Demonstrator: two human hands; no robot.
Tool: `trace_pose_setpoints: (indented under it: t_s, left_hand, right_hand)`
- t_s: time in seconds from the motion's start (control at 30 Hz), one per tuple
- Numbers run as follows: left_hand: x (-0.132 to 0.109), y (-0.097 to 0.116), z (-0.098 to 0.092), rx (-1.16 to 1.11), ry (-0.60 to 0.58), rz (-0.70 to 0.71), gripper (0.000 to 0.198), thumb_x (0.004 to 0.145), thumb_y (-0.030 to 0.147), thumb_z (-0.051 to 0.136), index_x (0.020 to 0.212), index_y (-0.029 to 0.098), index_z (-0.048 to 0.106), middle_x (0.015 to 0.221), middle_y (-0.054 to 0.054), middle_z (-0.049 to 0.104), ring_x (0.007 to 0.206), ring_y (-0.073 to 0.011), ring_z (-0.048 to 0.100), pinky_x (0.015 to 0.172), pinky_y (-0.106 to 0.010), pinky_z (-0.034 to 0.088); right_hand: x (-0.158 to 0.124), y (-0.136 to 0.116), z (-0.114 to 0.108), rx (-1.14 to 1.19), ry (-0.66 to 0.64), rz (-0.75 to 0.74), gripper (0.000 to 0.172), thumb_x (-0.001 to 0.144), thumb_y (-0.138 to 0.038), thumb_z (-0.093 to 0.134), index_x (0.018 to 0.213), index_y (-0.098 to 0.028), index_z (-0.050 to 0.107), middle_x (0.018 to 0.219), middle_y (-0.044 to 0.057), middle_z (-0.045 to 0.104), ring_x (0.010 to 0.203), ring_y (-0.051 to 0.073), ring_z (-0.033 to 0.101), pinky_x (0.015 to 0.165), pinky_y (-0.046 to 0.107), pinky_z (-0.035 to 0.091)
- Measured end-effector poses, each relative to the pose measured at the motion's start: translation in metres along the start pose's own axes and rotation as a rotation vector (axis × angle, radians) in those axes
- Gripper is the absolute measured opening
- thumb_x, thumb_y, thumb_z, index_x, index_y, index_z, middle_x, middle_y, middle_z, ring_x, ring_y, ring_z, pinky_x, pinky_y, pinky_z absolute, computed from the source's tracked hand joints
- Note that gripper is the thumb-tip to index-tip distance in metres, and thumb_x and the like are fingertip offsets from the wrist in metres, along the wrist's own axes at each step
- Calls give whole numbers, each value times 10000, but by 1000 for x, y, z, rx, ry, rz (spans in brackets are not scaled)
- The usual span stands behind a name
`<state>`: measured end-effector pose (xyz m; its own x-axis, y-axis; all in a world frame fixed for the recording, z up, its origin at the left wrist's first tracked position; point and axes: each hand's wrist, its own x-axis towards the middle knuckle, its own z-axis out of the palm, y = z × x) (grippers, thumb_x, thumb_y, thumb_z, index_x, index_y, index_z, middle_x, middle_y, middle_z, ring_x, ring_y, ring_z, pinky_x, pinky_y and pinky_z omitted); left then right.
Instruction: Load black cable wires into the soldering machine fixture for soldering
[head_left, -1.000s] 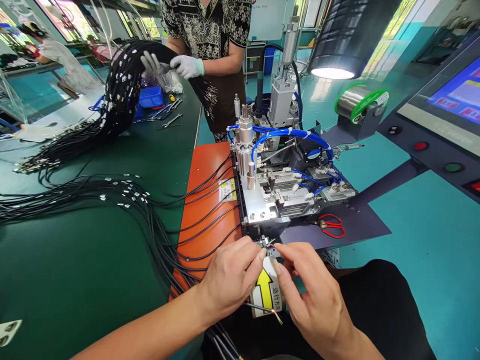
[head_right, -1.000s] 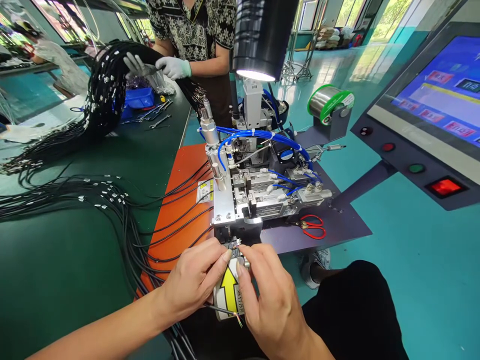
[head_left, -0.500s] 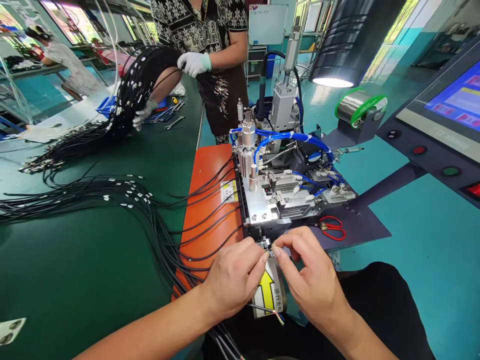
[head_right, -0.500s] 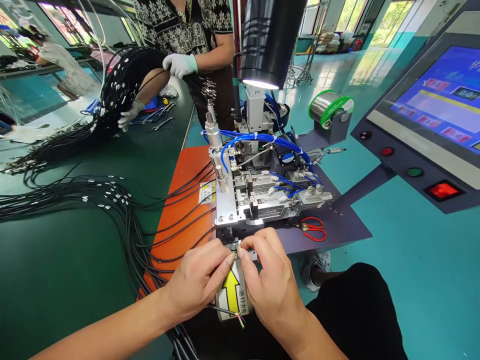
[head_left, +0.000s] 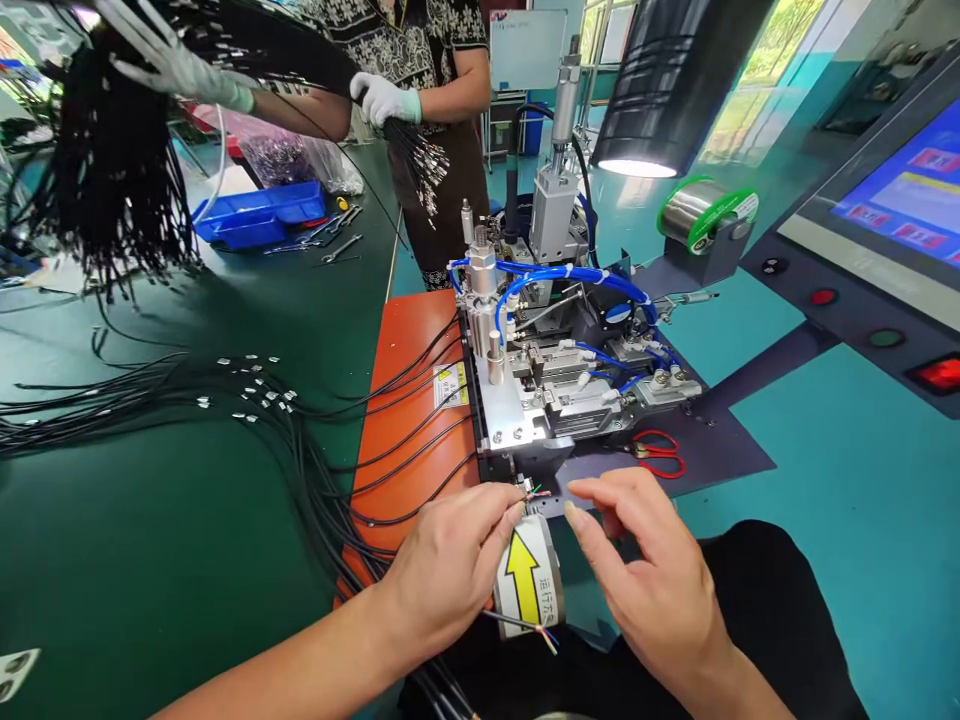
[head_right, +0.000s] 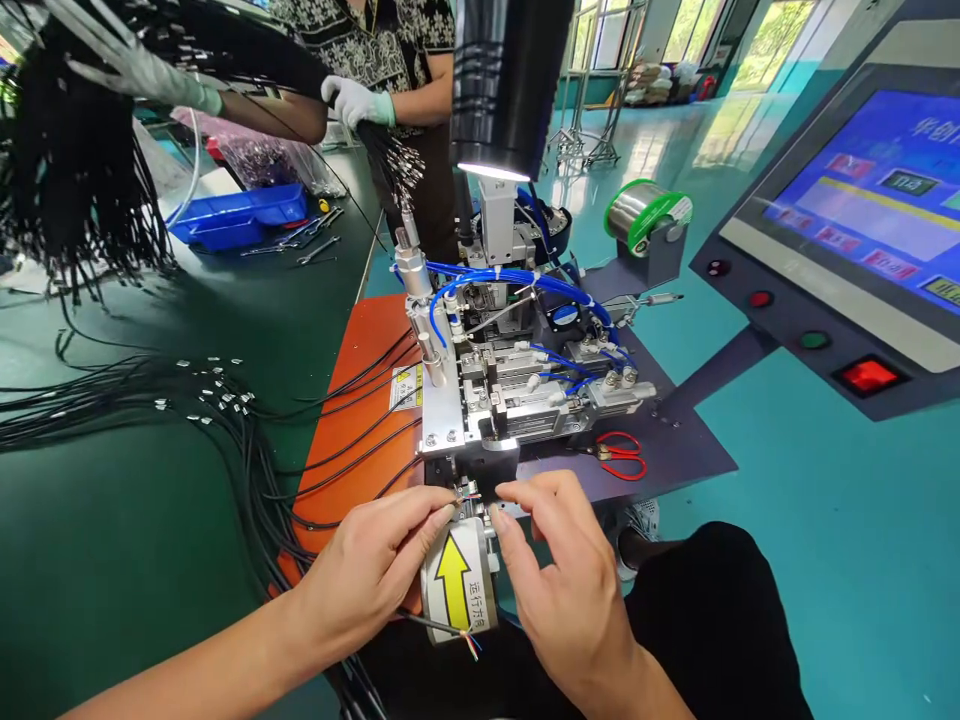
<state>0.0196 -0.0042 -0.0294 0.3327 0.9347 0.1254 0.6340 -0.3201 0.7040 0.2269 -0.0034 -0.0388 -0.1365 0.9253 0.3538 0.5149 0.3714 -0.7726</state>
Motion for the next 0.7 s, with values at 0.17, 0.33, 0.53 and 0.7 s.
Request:
trace_pose_setpoints:
  t_s: [0.17, 0.33, 0.53, 0.7]
  left_hand:
    - [-6, -6, 12, -7, 28, -7, 216, 1022, 257, 421, 1018, 186, 625, 818, -28, 648, 724, -156, 600, 678, -269, 455]
    - [-7, -9, 15, -22, 30, -15, 200, 1021, 253, 425, 1036, 190, 615, 831, -22, 652, 730, -151, 603, 696, -272, 453]
    - [-7, -9, 14, -39, 24, -24, 217, 1023, 259, 417, 1014, 181, 619, 812, -23, 645, 710, -151, 591, 684, -276, 449]
    - [-7, -9, 16, -38, 34, -15, 219, 1019, 252, 422, 996, 173, 625, 814, -27, 648, 715, -152, 598, 679, -273, 453]
  right_hand:
    - [-8, -1, 14, 13, 4, -57, 240, 955, -130, 534, 1153, -203, 649, 941, 62, 543, 820, 181, 538, 718, 317, 470]
    - [-7, -2, 21, -1, 32, -60, 243, 945, -123, 551, 1155, -178, 660, 937, 64, 546, 823, 176, 549, 724, 315, 477]
    - [-7, -3, 28, 3, 23, -61, 237, 948, -123, 550, 1147, -165, 672, 931, 68, 556, 823, 174, 567, 730, 313, 485]
    - [-9, -4, 31, 7, 33, -47, 206, 947, -122, 559, 1103, -184, 678, 927, 59, 568, 816, 169, 575, 733, 305, 484]
